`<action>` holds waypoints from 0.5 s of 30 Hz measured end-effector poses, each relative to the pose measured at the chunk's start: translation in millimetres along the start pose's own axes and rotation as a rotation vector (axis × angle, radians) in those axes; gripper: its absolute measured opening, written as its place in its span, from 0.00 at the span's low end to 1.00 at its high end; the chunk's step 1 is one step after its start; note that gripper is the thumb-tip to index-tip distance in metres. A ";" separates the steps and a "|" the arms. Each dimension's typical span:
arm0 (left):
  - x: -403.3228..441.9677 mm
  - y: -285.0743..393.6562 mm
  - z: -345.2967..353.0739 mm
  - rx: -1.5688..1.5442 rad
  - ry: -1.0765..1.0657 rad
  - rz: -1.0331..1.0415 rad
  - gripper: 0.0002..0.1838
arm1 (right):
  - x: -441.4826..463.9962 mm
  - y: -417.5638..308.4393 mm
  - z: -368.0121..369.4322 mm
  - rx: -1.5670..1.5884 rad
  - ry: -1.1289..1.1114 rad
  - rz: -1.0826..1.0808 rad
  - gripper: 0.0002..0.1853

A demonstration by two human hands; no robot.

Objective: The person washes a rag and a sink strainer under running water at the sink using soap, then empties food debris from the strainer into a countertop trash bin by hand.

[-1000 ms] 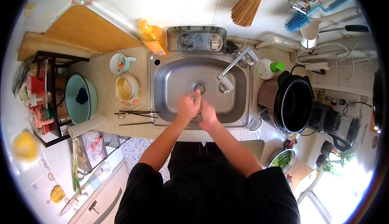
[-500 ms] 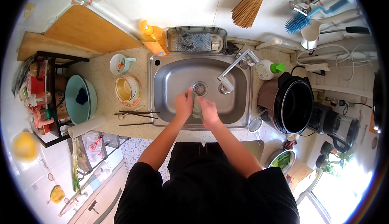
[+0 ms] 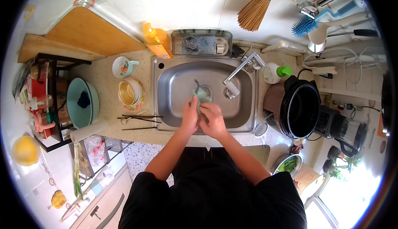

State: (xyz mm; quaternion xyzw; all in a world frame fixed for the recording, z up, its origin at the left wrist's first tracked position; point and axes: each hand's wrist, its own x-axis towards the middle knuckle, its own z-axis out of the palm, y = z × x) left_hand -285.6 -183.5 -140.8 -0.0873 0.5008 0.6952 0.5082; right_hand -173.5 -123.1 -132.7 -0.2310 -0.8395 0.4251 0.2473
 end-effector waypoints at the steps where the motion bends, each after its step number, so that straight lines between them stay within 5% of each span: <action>1: 7.6 -5.4 -7.8 0.127 0.049 0.057 0.19 | -2.0 -0.4 -1.4 0.025 0.024 0.016 0.24; 6: 17.1 -8.3 -11.7 0.549 0.212 0.301 0.23 | -6.0 4.4 7.2 0.333 0.204 0.354 0.24; 11: 12.6 -9.9 -8.6 0.810 0.183 0.242 0.29 | 18.4 -5.4 14.3 0.848 0.313 0.789 0.20; 15: 13.1 -16.0 -0.6 0.605 0.185 0.084 0.28 | 22.8 7.2 29.3 0.509 0.150 0.757 0.18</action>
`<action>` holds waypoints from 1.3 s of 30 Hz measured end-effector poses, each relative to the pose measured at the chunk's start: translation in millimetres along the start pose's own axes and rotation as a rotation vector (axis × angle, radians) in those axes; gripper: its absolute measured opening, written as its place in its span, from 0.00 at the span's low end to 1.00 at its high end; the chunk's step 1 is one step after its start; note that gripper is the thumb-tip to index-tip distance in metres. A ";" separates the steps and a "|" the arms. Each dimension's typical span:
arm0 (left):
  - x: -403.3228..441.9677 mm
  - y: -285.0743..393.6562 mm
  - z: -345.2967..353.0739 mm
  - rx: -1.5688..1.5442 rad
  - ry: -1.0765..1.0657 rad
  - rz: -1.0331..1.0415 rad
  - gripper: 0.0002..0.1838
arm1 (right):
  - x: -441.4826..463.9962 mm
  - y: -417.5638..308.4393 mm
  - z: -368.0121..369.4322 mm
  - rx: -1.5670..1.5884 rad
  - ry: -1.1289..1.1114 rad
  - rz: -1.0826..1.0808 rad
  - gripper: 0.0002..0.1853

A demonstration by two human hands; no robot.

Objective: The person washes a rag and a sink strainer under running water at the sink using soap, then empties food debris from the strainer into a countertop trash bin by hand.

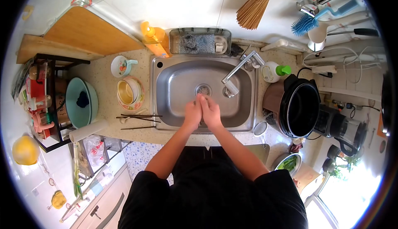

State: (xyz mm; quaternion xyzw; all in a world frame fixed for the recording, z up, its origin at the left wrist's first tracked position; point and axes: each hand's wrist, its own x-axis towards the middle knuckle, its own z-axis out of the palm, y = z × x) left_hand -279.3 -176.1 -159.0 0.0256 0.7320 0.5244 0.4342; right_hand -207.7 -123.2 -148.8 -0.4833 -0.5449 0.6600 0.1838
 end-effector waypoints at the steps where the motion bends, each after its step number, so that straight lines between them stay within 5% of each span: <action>1: 0.1 1.3 -0.2 -0.204 -0.007 -0.097 0.26 | 0.4 1.1 3.2 -0.095 0.050 -0.096 0.17; 3: 1.1 2.9 -2.2 -0.612 -0.022 -0.289 0.23 | 3.5 0.8 3.5 -0.220 0.110 -0.131 0.17; 6: 6.9 -13.2 -22.5 -0.479 -0.205 -0.312 0.22 | 12.3 4.7 3.4 -0.243 0.210 -0.025 0.17; 9: -5.6 -12.6 -17.2 -0.383 -0.014 -0.265 0.18 | 27.1 24.2 9.4 -0.103 0.376 -0.005 0.20; 12: -22.6 -10.5 -21.4 0.372 0.107 0.407 0.16 | 33.7 25.4 7.5 0.074 0.309 0.155 0.21; 15: -34.8 10.9 -16.5 0.665 0.129 0.801 0.15 | 30.4 15.0 11.3 0.305 0.131 0.348 0.19; 18: -8.8 13.8 -23.5 0.787 0.179 0.780 0.17 | 20.2 -1.1 17.6 0.573 0.021 0.600 0.17; 21: 20.3 28.2 -30.1 0.646 0.253 0.539 0.20 | 11.0 -23.9 36.4 0.606 0.086 0.725 0.16; 27: -16.8 17.0 -19.9 0.593 0.090 0.753 0.18 | 42.3 17.2 20.1 0.564 -0.100 0.536 0.15; 30: -19.7 21.3 -19.1 0.564 0.143 0.783 0.17 | 34.9 15.9 27.1 0.763 -0.092 0.617 0.14; 33: 16.3 34.9 -36.0 0.534 0.234 0.558 0.16 | 8.4 -50.8 39.9 0.562 0.036 0.689 0.14; 39: -14.5 24.0 -29.8 0.519 0.135 0.720 0.16 | 29.5 27.6 38.1 0.635 -0.108 0.440 0.14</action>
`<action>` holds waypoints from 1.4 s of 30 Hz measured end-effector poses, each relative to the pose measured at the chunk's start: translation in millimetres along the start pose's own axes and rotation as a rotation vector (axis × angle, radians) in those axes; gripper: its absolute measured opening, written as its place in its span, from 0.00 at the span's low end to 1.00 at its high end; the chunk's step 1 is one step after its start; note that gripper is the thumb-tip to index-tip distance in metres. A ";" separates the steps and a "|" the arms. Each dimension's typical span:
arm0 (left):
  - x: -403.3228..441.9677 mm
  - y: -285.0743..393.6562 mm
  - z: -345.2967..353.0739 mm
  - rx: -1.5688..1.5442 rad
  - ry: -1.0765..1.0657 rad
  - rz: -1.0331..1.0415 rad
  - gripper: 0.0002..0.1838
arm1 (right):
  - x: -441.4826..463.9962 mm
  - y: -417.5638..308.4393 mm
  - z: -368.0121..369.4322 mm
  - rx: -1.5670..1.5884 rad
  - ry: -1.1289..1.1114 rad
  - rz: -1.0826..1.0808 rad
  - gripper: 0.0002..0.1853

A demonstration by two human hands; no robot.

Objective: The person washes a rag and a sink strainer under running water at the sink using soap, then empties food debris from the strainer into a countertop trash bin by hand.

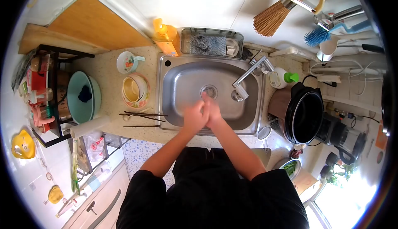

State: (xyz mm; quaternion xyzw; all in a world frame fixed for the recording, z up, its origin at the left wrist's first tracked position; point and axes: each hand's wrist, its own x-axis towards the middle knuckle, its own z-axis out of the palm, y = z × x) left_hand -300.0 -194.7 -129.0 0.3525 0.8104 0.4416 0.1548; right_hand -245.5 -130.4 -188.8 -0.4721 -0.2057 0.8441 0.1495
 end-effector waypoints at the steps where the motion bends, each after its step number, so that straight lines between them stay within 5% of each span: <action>1: -5.7 5.4 0.0 -0.035 -0.033 0.043 0.16 | 1.6 -0.7 -1.3 0.061 0.003 0.054 0.15; 5: 20.5 -8.9 -6.9 0.036 0.080 -0.008 0.17 | -28.0 -30.1 33.0 0.024 0.076 0.201 0.15; 8: 41.1 -40.8 -12.6 0.015 0.049 -0.313 0.17 | -30.6 -29.1 35.8 -0.171 0.032 0.189 0.16; 11: 38.7 -72.8 -8.6 -0.462 -0.004 -0.570 0.15 | -30.8 -32.4 38.8 -0.225 -0.063 0.125 0.13; 14: 43.0 -58.6 -39.2 -1.312 -0.106 -0.822 0.14 | -44.7 -57.9 52.1 -0.434 -0.172 -0.064 0.10; 17: 30.8 -82.4 -49.1 -1.380 -0.277 -0.721 0.21 | -32.9 -73.5 50.5 -0.613 -0.198 -0.230 0.11; 20: 28.9 -84.5 -51.5 -1.188 -0.237 -0.711 0.19 | -15.7 -85.4 46.0 -0.659 -0.135 -0.260 0.14; 24: 41.7 -91.7 -54.2 -1.384 -0.145 -0.648 0.20 | 15.1 -92.4 41.0 -0.864 -0.126 -0.420 0.16; 29: 80.1 -50.4 -84.7 -1.712 -0.062 -0.696 0.20 | 11.8 -121.8 86.7 -1.177 -0.103 -0.942 0.16; 33: 117.5 -47.0 -99.1 -1.671 -0.035 -0.579 0.22 | 11.4 -156.9 146.1 -1.309 -0.189 -1.380 0.24; 42: 182.7 -29.0 -106.1 -1.671 0.013 -0.459 0.22 | 41.1 -180.8 212.1 -1.687 -0.263 -1.537 0.32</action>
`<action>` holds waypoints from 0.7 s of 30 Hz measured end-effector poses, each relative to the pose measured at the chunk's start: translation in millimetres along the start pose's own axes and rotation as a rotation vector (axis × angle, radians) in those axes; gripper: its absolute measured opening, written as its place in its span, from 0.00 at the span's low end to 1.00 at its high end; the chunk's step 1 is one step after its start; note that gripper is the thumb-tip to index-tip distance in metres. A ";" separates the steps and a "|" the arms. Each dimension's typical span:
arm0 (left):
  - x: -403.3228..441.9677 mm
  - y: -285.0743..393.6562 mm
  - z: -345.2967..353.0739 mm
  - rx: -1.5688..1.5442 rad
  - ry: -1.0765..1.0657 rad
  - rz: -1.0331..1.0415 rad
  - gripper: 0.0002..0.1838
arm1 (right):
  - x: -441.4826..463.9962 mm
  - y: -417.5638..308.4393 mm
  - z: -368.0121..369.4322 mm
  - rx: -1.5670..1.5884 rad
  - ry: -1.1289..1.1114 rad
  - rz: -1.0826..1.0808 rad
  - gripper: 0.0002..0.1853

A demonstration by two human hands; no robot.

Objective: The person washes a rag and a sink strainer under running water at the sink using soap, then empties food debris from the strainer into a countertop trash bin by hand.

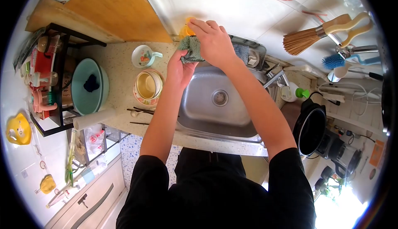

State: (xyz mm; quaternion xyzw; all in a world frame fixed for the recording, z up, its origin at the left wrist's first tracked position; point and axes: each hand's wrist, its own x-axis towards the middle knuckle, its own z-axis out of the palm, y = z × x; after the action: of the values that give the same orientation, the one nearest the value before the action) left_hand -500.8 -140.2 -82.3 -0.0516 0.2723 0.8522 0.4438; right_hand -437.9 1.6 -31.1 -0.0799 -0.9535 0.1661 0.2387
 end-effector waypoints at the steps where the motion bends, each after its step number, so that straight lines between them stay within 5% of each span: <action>1: 4.1 0.7 -0.3 -0.005 0.001 0.001 0.21 | 1.6 -1.1 -0.7 -0.026 -0.018 0.013 0.32; 21: 19.4 7.2 6.8 0.097 -0.031 0.090 0.25 | 7.5 -5.7 -8.4 -0.110 -0.093 0.071 0.29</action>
State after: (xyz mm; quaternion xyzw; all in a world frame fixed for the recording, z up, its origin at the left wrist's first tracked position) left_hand -517.0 -125.8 -79.9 -0.0045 0.3082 0.8579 0.4110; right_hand -440.9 0.4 -18.9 -0.1191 -0.9677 0.1256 0.1835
